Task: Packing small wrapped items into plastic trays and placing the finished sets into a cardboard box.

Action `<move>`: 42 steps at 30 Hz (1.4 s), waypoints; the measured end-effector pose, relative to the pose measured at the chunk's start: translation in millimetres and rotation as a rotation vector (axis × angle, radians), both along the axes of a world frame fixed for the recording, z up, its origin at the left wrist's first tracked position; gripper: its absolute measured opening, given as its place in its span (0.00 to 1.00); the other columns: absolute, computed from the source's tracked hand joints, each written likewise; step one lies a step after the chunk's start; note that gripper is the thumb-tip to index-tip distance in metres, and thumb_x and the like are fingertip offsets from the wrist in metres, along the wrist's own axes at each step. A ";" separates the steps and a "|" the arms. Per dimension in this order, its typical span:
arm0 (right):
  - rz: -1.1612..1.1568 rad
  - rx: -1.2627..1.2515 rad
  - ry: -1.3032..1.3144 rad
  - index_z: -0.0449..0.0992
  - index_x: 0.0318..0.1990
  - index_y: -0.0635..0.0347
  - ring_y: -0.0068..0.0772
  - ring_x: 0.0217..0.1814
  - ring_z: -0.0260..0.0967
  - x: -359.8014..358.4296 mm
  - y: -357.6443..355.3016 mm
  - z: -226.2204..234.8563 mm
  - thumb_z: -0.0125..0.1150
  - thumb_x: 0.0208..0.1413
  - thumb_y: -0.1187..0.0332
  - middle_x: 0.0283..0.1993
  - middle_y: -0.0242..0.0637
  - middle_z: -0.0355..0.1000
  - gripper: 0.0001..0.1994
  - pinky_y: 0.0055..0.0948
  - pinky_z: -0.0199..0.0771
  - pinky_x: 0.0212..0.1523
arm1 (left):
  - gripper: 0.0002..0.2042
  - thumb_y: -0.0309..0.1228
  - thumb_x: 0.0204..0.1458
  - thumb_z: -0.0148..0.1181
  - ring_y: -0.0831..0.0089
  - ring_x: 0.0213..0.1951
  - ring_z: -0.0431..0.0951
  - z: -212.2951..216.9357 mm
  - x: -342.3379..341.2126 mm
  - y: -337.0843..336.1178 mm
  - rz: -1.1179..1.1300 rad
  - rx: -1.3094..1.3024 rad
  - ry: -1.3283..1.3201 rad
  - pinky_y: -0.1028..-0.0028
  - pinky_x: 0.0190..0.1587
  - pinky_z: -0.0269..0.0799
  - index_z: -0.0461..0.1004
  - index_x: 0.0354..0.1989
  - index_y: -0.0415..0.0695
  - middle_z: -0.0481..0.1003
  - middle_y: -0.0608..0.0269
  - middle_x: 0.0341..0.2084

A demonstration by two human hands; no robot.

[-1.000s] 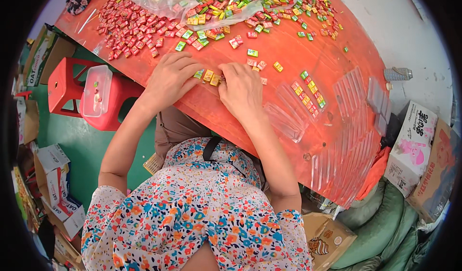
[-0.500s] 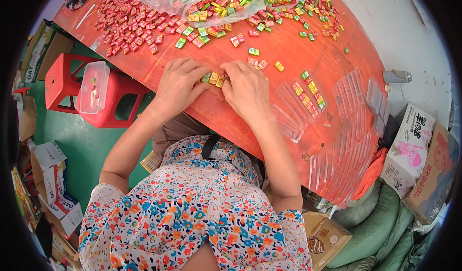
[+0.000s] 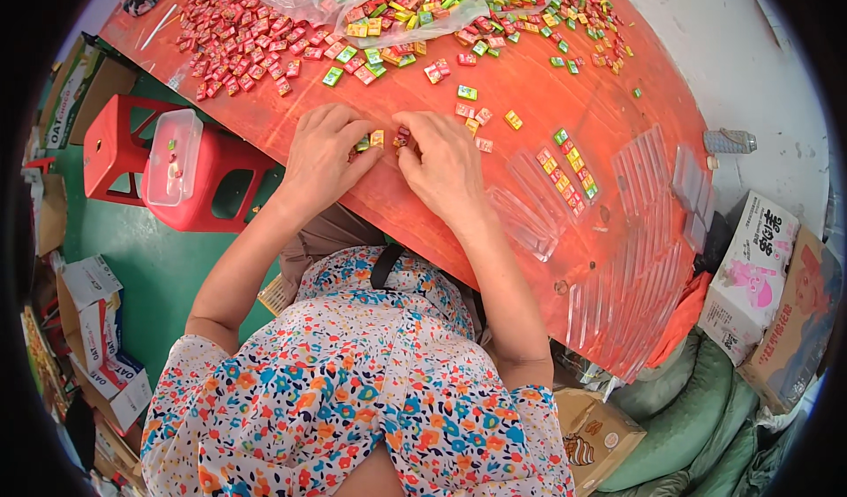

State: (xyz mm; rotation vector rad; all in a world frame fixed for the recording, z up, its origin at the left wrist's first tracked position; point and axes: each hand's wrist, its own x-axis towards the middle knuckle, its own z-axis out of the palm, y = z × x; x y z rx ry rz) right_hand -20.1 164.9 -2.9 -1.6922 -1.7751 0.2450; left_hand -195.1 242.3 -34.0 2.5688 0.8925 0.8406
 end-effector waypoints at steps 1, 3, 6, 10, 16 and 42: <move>0.001 0.000 0.001 0.77 0.46 0.60 0.46 0.48 0.74 -2.0 1.8 -2.3 0.60 0.47 0.76 0.44 0.41 0.77 0.15 0.43 0.72 0.50 | 0.13 0.33 0.47 0.68 0.58 0.48 0.73 -1.4 -0.3 -0.6 0.001 0.000 0.001 0.58 0.54 0.66 0.79 0.40 0.43 0.75 0.60 0.38; 0.031 0.003 -0.079 0.77 0.46 0.60 0.44 0.50 0.73 -5.2 5.2 -8.8 0.60 0.47 0.75 0.45 0.40 0.77 0.15 0.42 0.70 0.52 | 0.13 0.33 0.46 0.67 0.59 0.48 0.73 -4.2 -0.8 -1.9 0.000 0.008 -0.043 0.59 0.53 0.66 0.79 0.39 0.42 0.74 0.60 0.38; 0.018 -0.042 -0.094 0.77 0.46 0.59 0.43 0.53 0.72 -6.1 7.1 -16.0 0.61 0.47 0.74 0.46 0.39 0.77 0.16 0.41 0.68 0.54 | 0.16 0.35 0.45 0.69 0.58 0.47 0.73 -3.5 -3.9 -3.5 -0.016 0.144 -0.130 0.59 0.53 0.66 0.77 0.42 0.43 0.74 0.61 0.39; 0.067 -0.039 -0.147 0.78 0.47 0.60 0.43 0.54 0.71 1.9 4.6 -9.3 0.63 0.47 0.72 0.47 0.40 0.77 0.17 0.42 0.68 0.54 | 0.20 0.37 0.44 0.72 0.57 0.47 0.74 8.4 -25.7 -9.1 0.021 0.060 -0.152 0.59 0.52 0.67 0.77 0.45 0.43 0.74 0.60 0.41; 0.057 -0.026 -0.155 0.78 0.47 0.60 0.45 0.54 0.70 -3.5 0.0 -11.5 0.70 0.46 0.66 0.50 0.40 0.75 0.20 0.42 0.68 0.54 | 0.18 0.39 0.42 0.73 0.62 0.40 0.73 6.9 -32.7 -20.6 0.056 0.079 0.056 0.64 0.41 0.66 0.77 0.39 0.45 0.73 0.63 0.35; 0.046 -0.057 -0.187 0.78 0.49 0.60 0.44 0.55 0.69 22.7 -16.7 -1.0 0.71 0.46 0.66 0.52 0.38 0.74 0.21 0.42 0.67 0.57 | 0.20 0.23 0.52 0.59 0.56 0.50 0.72 12.3 -36.7 40.4 -0.239 0.150 0.151 0.63 0.55 0.69 0.74 0.55 0.43 0.75 0.55 0.46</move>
